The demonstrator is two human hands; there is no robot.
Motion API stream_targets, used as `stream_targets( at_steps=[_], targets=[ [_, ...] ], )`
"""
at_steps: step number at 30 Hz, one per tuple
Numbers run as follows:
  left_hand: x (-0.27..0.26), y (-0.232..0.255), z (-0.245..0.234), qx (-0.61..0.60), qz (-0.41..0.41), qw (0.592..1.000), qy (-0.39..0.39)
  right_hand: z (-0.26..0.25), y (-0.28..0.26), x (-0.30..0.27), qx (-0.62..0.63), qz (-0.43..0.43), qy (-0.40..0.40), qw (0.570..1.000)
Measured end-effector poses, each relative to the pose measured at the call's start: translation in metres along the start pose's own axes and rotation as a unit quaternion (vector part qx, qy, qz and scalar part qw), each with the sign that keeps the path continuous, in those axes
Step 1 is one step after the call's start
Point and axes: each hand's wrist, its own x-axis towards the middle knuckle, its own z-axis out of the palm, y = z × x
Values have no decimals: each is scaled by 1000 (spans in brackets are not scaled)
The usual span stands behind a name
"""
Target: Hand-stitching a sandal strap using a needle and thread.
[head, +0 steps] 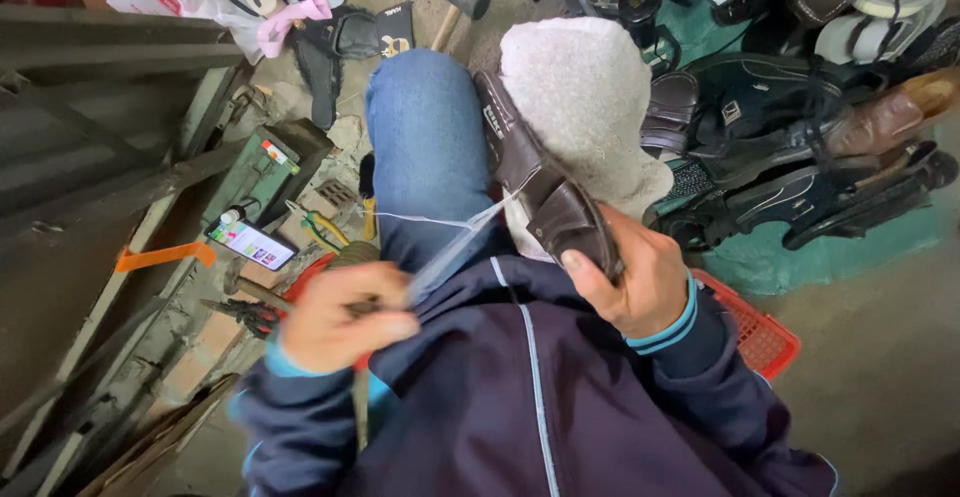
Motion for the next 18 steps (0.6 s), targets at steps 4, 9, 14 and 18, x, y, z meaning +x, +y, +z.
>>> stream_targets(
  at_steps=[4,9,14,18],
  targets=[
    [-80,12,-59,-50,3,934,354,3,-9,0,-11,-3,-22,1000],
    [-104,24,-87,-83,122,675,723,-3,-12,2,-53,17,-57,997],
    [-54,16,-64,575,118,599,544,-6,-12,2,-62,43,-65,995],
    [31,-6,8,501,107,710,483,-3,4,-3,-23,47,-37,998]
  ],
)
